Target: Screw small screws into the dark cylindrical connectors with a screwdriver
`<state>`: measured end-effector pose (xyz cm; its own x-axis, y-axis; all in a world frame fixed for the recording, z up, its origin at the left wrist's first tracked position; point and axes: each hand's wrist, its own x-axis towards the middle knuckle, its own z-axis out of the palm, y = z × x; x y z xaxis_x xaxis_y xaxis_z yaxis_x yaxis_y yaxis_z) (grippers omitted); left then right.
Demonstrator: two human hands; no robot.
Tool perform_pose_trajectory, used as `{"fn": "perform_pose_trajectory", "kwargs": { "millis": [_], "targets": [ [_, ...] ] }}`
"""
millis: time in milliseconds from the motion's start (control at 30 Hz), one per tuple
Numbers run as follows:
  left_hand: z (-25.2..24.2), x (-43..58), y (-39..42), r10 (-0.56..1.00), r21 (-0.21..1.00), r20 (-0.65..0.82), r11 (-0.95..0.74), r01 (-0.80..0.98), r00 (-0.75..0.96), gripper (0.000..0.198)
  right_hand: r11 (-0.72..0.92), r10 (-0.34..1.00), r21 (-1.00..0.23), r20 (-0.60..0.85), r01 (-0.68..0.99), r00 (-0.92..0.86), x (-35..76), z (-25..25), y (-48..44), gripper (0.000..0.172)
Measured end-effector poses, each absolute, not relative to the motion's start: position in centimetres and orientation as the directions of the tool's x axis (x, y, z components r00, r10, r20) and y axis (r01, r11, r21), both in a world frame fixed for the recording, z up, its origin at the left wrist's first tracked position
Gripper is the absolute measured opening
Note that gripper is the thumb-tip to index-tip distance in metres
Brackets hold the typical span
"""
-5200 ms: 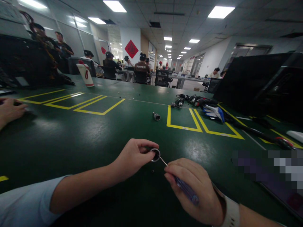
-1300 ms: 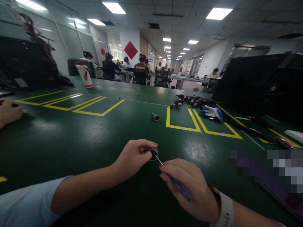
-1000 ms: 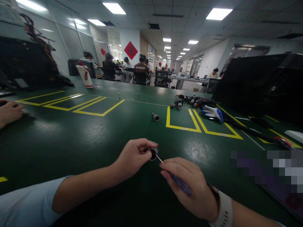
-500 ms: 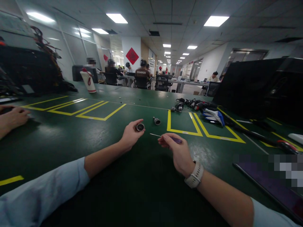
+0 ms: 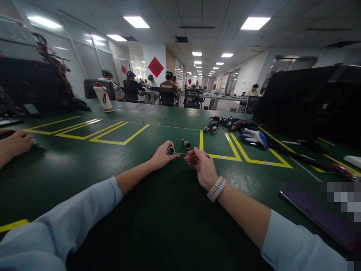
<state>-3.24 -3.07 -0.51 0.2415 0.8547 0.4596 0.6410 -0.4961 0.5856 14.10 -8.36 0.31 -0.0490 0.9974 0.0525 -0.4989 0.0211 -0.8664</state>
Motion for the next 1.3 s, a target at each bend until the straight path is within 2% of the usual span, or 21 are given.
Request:
{"fn": "perform_pose_trajectory", "kwargs": {
  "millis": [100, 200, 300, 433, 567, 633, 767, 867, 1000, 1167, 1233, 1300],
  "targets": [
    [-0.6, -3.2, -3.0, 0.862, 0.610, 0.395, -0.506, 0.610, 0.319, 0.023, 0.117, 0.990, -0.919, 0.138, -0.377, -0.029, 13.8, 0.0, -8.7, 0.013],
    [-0.7, -3.2, -2.9, 0.857, 0.621, 0.366, -0.516, 0.591, 0.364, 0.021, 0.245, 0.967, -0.954, 0.252, -0.173, -0.023, 13.6, -0.1, -9.2, 0.010],
    [-0.7, -3.1, -3.1, 0.847, 0.613, 0.388, -0.532, 0.585, 0.364, 0.021, 0.334, 0.939, -0.943, 0.333, -0.004, -0.082, 13.6, 0.2, -9.9, 0.012],
    [-0.7, -3.1, -3.4, 0.816, 0.526, 0.445, -0.572, 0.630, 0.369, 0.020, 0.373, 0.924, -0.923, 0.360, 0.095, -0.131, 13.7, 0.6, -10.6, 0.014],
    [-0.5, -3.0, -3.8, 0.781, 0.451, 0.500, -0.603, 0.658, 0.374, 0.019, 0.367, 0.926, -0.928, 0.357, 0.070, -0.124, 13.6, 0.2, -10.5, 0.014],
    [-0.6, -3.0, -4.0, 0.774, 0.468, 0.509, -0.617, 0.633, 0.377, 0.021, 0.312, 0.944, -0.950, 0.312, -0.018, -0.105, 13.6, -0.1, -10.1, 0.012],
    [-0.7, -3.0, -4.0, 0.777, 0.548, 0.496, -0.626, 0.555, 0.387, 0.019, 0.101, 0.984, -0.958, 0.135, -0.267, -0.114, 13.7, -0.4, -9.5, 0.009],
    [-0.8, -3.0, -4.0, 0.775, 0.582, 0.484, -0.632, 0.512, 0.406, 0.016, 0.017, 0.989, -0.938, 0.066, -0.347, -0.131, 13.7, -0.5, -9.3, 0.009],
    [-0.8, -3.0, -3.9, 0.785, 0.552, 0.485, -0.616, 0.562, 0.385, 0.019, 0.119, 0.987, -0.954, 0.144, -0.276, -0.075, 13.7, -0.6, -9.7, 0.009],
    [-0.6, -3.0, -3.9, 0.776, 0.402, 0.478, -0.610, 0.683, 0.412, 0.016, 0.253, 0.965, -0.967, 0.255, -0.043, -0.065, 13.6, -0.6, -10.1, 0.013],
    [-0.5, -3.0, -4.0, 0.764, 0.375, 0.481, -0.622, 0.687, 0.430, 0.016, 0.232, 0.968, -0.971, 0.237, -0.065, -0.079, 13.6, -0.6, -10.0, 0.012],
    [-0.5, -3.1, -4.1, 0.764, 0.397, 0.480, -0.628, 0.670, 0.432, 0.017, 0.160, 0.979, -0.974, 0.177, -0.161, -0.097, 13.6, -0.5, -9.8, 0.010]
  ]
}}
